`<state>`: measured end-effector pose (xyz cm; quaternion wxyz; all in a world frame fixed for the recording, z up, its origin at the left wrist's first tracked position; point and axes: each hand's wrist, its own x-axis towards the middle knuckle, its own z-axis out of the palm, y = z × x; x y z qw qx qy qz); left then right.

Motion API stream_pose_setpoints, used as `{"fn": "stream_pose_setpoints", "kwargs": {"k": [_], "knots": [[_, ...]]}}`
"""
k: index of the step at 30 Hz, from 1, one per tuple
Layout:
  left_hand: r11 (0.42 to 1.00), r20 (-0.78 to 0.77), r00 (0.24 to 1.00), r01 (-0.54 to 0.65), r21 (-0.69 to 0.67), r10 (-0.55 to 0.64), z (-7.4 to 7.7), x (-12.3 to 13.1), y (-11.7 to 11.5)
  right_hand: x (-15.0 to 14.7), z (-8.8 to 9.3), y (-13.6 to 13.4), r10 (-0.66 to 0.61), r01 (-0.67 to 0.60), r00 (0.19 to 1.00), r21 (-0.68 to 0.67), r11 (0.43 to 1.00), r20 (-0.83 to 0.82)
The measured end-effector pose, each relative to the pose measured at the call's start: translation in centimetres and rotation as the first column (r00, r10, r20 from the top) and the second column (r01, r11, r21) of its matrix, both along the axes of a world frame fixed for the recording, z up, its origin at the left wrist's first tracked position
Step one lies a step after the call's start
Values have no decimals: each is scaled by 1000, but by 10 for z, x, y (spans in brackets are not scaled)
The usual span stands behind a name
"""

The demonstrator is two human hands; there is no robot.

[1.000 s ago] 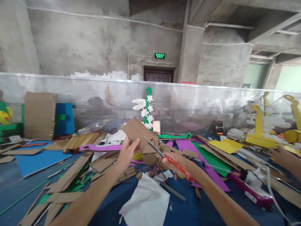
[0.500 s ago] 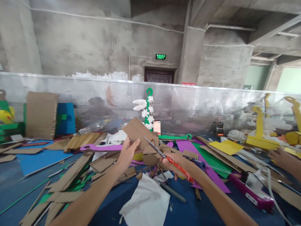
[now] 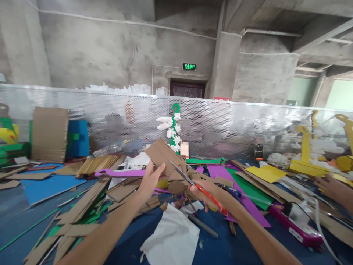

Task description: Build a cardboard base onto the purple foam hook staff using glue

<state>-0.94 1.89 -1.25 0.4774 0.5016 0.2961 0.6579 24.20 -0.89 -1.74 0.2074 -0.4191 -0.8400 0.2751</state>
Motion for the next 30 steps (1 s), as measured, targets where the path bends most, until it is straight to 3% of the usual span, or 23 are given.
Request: {"fn": "stream_pose_setpoints", "kwargs": {"k": [18,26,30], "knots": [[1000,-33,999,-30,0,30,1,-1,0,-9,12,-15,-100,99,995,-55,994,-9],[1000,-21,1000,-16,-2,16,2,-3,0,-16,10,-15,-131,133,991,192,972,-20],[1000,-33,999,-14,-11,13,1,-5,1,-13,6,-9,-90,83,996,227,970,20]]}}
